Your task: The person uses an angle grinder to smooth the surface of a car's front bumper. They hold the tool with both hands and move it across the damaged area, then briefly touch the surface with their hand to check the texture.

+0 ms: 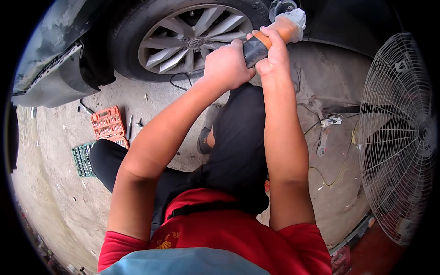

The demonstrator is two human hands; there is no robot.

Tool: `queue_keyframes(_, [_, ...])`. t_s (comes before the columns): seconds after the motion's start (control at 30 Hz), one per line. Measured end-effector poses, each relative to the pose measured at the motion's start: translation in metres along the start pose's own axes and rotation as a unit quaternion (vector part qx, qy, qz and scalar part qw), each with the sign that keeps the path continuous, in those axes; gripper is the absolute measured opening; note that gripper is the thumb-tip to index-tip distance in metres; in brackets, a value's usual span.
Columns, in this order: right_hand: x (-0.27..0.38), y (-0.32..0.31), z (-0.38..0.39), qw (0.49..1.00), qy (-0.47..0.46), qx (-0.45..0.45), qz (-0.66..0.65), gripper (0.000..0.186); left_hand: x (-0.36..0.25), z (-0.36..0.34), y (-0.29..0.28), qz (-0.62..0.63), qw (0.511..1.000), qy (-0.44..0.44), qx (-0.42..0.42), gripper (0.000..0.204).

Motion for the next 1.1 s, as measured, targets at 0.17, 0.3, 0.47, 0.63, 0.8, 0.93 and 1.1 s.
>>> queue_keyframes(0.17, [0.0,0.002,0.001,1.0,-0.007,0.002,0.007,0.043,0.004,0.002,0.0,0.027,0.999,0.008,-0.017,0.056])
queue_keyframes(0.3, [0.0,0.004,0.001,1.0,0.003,0.004,0.003,0.039,0.006,0.003,-0.004,0.041,0.999,0.01,-0.025,0.057])
queue_keyframes(0.47, [0.003,0.009,0.003,1.0,-0.017,0.019,0.015,0.038,0.006,0.0,-0.006,0.037,0.999,0.02,-0.035,0.059])
queue_keyframes(0.63, [0.0,0.013,-0.003,1.0,-0.013,0.024,0.013,0.039,0.009,-0.007,-0.004,0.038,0.998,0.015,-0.048,0.058])
queue_keyframes(0.8, [0.009,0.0,-0.012,0.998,0.03,0.054,-0.014,0.037,0.003,-0.006,-0.003,0.027,0.998,0.026,-0.047,0.052])
queue_keyframes(0.93, [0.003,0.005,0.005,0.999,0.024,0.03,-0.002,0.036,0.003,0.009,-0.007,0.041,0.998,0.019,-0.05,0.048])
queue_keyframes(1.1, [-0.019,0.016,0.033,0.996,0.061,0.06,0.001,0.037,0.014,0.046,-0.018,0.046,0.997,-0.014,-0.062,0.053])
Point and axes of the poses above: each hand's wrist, its own z-axis away from the middle knuckle, its own y-axis out of the palm, x = y × z, the point moved 2 cm from there along -z, towards the middle knuckle, and after that the axes turned 9 degrees about -z, right-handed, at the moved point
